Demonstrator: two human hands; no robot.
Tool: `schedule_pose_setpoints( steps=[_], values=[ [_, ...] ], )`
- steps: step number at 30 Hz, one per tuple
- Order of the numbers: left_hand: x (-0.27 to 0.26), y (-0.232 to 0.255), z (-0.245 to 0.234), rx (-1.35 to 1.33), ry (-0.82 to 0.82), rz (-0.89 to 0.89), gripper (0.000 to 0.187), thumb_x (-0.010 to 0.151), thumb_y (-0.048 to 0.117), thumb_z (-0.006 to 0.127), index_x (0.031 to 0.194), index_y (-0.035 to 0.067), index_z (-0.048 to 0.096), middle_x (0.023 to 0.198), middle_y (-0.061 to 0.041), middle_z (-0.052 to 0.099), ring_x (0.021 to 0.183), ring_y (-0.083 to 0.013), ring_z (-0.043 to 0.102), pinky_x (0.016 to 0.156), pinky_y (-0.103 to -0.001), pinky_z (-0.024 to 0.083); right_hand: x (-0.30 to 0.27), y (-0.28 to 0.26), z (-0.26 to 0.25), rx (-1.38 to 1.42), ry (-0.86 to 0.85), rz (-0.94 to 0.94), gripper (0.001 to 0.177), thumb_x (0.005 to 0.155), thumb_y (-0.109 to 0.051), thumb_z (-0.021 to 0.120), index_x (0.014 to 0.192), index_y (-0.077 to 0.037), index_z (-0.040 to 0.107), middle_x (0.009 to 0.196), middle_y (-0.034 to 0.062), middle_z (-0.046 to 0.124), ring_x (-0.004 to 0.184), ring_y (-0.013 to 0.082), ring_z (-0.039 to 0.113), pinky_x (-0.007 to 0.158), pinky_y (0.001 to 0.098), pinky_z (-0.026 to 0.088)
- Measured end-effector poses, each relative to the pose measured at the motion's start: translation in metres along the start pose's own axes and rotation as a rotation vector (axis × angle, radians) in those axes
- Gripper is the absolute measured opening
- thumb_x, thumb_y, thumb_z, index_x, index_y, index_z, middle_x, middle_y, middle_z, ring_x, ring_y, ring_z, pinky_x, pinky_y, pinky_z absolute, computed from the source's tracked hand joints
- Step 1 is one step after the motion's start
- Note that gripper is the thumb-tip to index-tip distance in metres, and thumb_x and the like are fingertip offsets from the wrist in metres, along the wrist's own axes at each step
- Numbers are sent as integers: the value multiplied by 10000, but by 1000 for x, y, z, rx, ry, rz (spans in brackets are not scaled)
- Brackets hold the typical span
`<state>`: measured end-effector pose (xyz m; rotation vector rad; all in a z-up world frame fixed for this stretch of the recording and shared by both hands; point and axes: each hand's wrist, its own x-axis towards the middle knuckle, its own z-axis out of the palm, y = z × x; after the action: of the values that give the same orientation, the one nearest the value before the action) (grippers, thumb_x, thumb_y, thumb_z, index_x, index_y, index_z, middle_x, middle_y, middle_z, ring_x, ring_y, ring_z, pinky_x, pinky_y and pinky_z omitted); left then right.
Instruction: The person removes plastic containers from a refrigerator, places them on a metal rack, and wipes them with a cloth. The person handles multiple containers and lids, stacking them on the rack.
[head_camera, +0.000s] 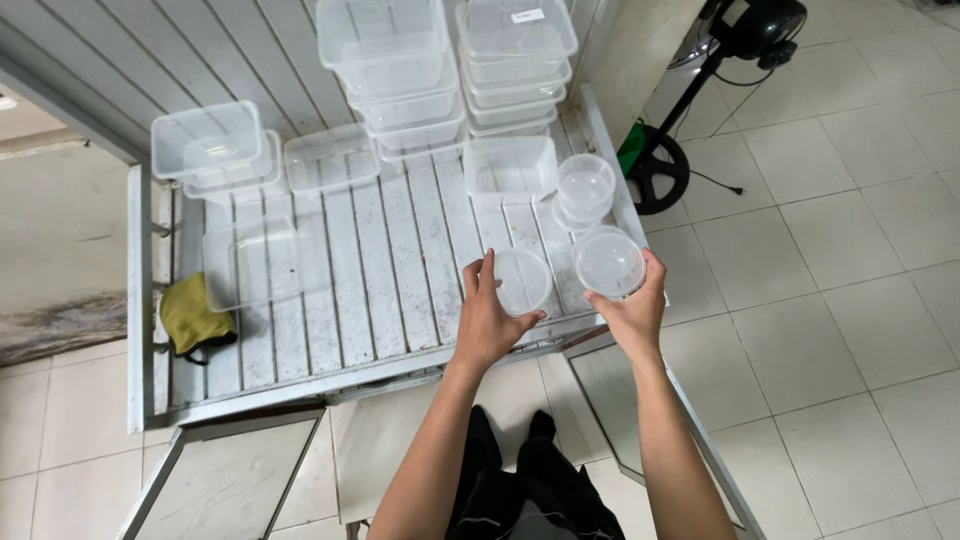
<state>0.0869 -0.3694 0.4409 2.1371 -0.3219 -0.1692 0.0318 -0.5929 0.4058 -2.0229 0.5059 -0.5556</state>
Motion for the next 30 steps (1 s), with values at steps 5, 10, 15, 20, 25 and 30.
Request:
schedule_pose_setpoints(
  steps=[5, 10, 15, 20, 25, 30],
  values=[
    [23, 5, 34, -30, -18, -6, 1306, 615, 265, 978, 1573, -24, 139, 1460, -226, 317, 1249, -412, 580, 898, -445, 584, 25, 24, -5, -124, 8, 61, 1036, 611, -98, 980, 1448, 16, 380, 1402, 257, 481, 1292, 365, 521, 1065, 457, 463],
    [37, 27, 62, -69, -25, 28, 1252, 641, 281, 961, 1563, -42, 176, 1472, -240, 332, 1245, -423, 587, 922, -450, 572, 39, 39, -4, 7, -51, 52, 1019, 620, -132, 952, 1451, 7, 379, 1406, 231, 535, 1296, 343, 581, 1075, 451, 495],
    [56, 54, 77, -61, -4, 102, 1197, 659, 271, 961, 1552, -54, 233, 1492, -278, 335, 1229, -467, 574, 977, -472, 542, 48, 40, -1, -54, -118, -6, 1032, 617, -62, 954, 1461, 38, 367, 1344, 299, 519, 1243, 398, 560, 1007, 480, 504],
    [73, 74, 91, 3, -75, 107, 1179, 621, 244, 942, 1558, 3, 268, 1532, -215, 345, 1314, -440, 502, 1026, -476, 496, 59, 31, -2, 120, -186, -126, 834, 692, -11, 829, 1423, 53, 432, 1291, 226, 663, 1207, 328, 677, 999, 429, 573],
    [80, 76, 99, 39, -52, 131, 1161, 605, 229, 946, 1551, 32, 303, 1551, -181, 375, 1326, -428, 466, 1063, -481, 460, 65, 26, -7, 165, -214, -134, 795, 715, 5, 817, 1416, 57, 445, 1296, 218, 666, 1223, 326, 671, 1015, 429, 554],
    [81, 73, 101, 32, -19, 158, 1160, 590, 228, 955, 1544, 38, 323, 1561, -185, 386, 1295, -439, 485, 1070, -488, 457, 68, 26, -10, 171, -253, -93, 813, 714, -2, 816, 1428, 49, 432, 1320, 215, 658, 1239, 323, 665, 1026, 428, 552]
  ],
)
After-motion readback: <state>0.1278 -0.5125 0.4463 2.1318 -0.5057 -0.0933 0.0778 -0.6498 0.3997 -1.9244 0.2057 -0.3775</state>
